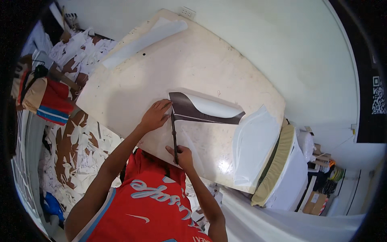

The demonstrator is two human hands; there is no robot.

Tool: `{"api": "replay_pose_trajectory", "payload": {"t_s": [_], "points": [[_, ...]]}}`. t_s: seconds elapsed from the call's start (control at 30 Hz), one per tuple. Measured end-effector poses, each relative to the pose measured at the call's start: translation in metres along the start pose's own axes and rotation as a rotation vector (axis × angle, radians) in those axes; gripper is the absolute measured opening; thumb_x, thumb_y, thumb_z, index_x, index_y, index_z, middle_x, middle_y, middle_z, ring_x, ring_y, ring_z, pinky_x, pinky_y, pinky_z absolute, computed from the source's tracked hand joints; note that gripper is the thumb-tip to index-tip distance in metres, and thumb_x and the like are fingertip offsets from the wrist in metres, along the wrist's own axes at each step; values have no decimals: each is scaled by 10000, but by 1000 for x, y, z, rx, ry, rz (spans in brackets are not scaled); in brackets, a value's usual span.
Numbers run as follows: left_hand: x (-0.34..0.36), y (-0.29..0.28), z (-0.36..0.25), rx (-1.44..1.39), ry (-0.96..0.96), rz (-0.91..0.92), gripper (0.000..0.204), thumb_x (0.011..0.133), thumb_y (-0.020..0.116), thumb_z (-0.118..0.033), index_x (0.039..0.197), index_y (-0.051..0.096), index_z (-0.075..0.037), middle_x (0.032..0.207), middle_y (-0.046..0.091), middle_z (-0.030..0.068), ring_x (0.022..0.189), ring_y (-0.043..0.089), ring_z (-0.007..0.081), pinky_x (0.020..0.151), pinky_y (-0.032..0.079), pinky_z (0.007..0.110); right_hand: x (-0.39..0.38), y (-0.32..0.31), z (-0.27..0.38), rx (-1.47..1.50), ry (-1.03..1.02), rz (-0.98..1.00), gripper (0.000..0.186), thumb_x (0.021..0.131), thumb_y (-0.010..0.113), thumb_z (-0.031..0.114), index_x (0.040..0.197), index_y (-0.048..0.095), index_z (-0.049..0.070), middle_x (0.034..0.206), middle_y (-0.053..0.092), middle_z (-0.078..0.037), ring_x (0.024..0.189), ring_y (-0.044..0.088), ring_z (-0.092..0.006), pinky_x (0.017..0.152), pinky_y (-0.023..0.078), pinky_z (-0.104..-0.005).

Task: Cutting out garment patterns from a large sheet of fabric using scissors.

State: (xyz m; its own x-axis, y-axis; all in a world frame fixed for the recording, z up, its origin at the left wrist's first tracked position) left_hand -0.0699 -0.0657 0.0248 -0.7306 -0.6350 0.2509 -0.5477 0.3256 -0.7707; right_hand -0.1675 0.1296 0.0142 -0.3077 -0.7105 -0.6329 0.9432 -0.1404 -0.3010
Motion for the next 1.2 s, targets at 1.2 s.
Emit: {"api": "replay_pose_trajectory", "payload": {"t_s": [1.2], "points": [[12,-14,9,-153,-207,-174,823,777,738,-220,1493,349,-104,1333,552,112,1320,429,317,1114,311,465,49,-47,-2,-191,-33,165,503,783,813,488,661,630,36,527,569,-42,450,543,-118,454,421,-279]]}}
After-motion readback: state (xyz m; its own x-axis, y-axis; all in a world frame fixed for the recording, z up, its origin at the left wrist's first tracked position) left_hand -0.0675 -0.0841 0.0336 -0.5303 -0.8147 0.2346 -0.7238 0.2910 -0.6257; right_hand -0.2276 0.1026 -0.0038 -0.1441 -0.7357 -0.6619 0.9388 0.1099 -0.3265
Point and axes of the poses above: each hand's wrist, its own x-axis towards the middle knuckle, its own y-axis out of the palm, z = x × y, the point moved 7 cm from there along x, towards the middle knuckle
